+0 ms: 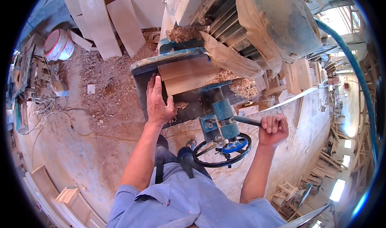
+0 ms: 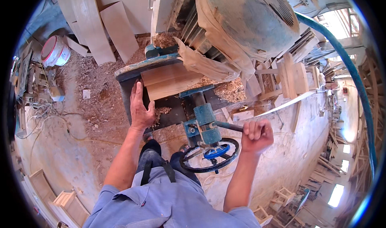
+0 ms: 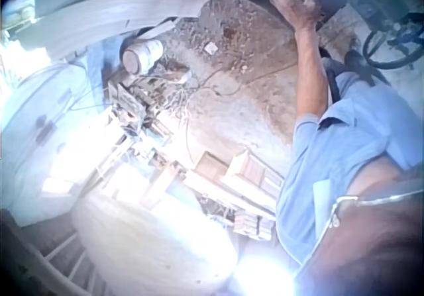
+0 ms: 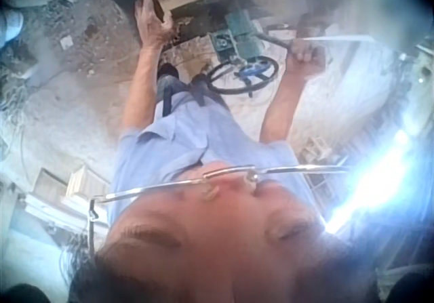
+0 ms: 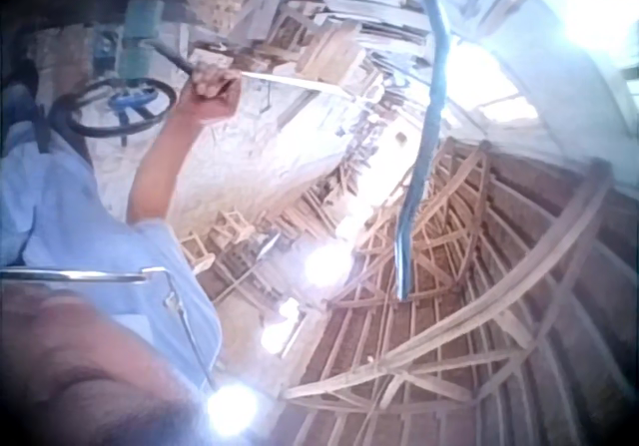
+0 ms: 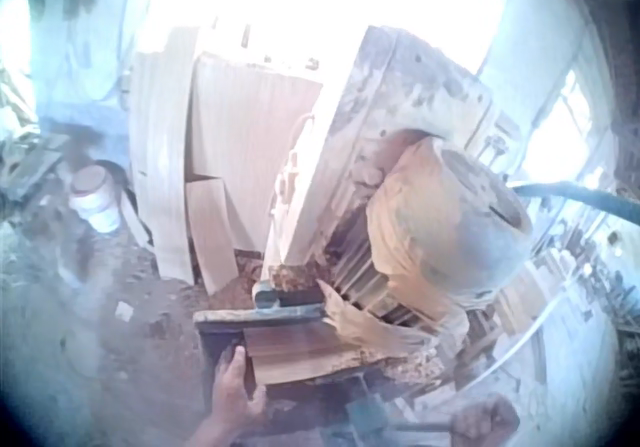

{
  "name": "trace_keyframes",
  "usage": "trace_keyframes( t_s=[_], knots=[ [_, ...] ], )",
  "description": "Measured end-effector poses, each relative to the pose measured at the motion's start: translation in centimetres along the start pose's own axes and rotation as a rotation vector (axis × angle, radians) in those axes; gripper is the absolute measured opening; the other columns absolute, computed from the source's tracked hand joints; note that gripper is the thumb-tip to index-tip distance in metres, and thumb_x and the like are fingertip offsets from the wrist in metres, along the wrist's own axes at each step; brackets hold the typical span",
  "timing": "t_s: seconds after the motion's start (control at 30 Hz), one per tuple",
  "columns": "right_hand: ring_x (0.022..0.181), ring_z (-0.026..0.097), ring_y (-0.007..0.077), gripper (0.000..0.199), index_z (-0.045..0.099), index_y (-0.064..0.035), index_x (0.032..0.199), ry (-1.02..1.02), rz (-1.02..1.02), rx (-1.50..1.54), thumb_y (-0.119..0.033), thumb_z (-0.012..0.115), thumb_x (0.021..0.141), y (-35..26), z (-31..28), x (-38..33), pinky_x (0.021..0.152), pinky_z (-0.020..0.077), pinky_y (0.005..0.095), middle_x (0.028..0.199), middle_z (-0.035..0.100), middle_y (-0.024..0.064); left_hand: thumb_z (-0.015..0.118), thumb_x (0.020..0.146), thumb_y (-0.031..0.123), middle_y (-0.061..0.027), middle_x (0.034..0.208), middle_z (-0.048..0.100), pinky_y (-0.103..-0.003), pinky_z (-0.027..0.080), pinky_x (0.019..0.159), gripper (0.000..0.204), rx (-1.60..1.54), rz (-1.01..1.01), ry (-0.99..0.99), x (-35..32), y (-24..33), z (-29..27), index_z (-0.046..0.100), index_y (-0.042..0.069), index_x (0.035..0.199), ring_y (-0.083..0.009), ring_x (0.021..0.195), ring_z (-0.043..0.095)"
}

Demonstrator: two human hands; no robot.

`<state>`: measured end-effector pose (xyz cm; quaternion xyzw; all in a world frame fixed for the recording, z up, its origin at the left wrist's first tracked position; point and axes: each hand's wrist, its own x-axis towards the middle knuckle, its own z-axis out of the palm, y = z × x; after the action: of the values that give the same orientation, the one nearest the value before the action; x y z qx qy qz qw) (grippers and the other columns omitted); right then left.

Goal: The person operates a mortising machine by positioning a wood plank against a guide, securing a clamp, and using a handwheel and a long lever to drive the cutting tool into the wood.

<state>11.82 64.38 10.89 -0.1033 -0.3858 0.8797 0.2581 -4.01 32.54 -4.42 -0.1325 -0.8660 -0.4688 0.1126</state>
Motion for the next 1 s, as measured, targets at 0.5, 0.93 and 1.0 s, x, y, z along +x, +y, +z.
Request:
trace_keyframes(
  t_s=[0.5,0.93,1.0],
  knots=[
    [0.074,0.071,0.0283,0.022,0.071,-0.0061,0.079,-0.858,-0.345,-1.047,-0.021,0.062,0.092,-0.1,13.7,-3.2,0.071,0.0543,0.0402,0.079,0.073,0.0118,0.074,0.084,0.008,-0.0247,0.149,0.046,-0.041,0.034,0.117,0.075,0.009,-0.069,0.045,-2.1,-0.5,-0.5,0.040,0.000,0.150,-0.0394,0.139,0.043],
    [0.081,0.067,0.0383,0.028,0.071,-0.0065,0.090,-1.183,-0.188,-1.018,-0.030,0.058,0.098,7.2,8.1,-5.5,0.074,0.0519,0.0476,0.083,0.069,0.0168,0.062,0.090,0.012,-0.0083,0.103,0.066,-0.034,0.052,0.085,0.029,-0.547,-1.187,0.180,-29.6,11.3,6.5,0.061,0.002,0.117,-0.0200,0.090,0.063],
    [0.085,0.069,0.0330,0.026,0.072,-0.0038,0.102,-1.126,-0.277,-0.922,-0.026,0.058,0.100,6.4,5.4,-5.5,0.077,0.0530,0.0412,0.096,0.072,0.0169,0.059,0.092,0.018,-0.0109,0.102,0.066,-0.038,0.053,0.083,0.028,-0.764,-1.451,0.119,-30.3,11.8,7.9,0.059,0.003,0.116,-0.0237,0.087,0.063]
  ],
)
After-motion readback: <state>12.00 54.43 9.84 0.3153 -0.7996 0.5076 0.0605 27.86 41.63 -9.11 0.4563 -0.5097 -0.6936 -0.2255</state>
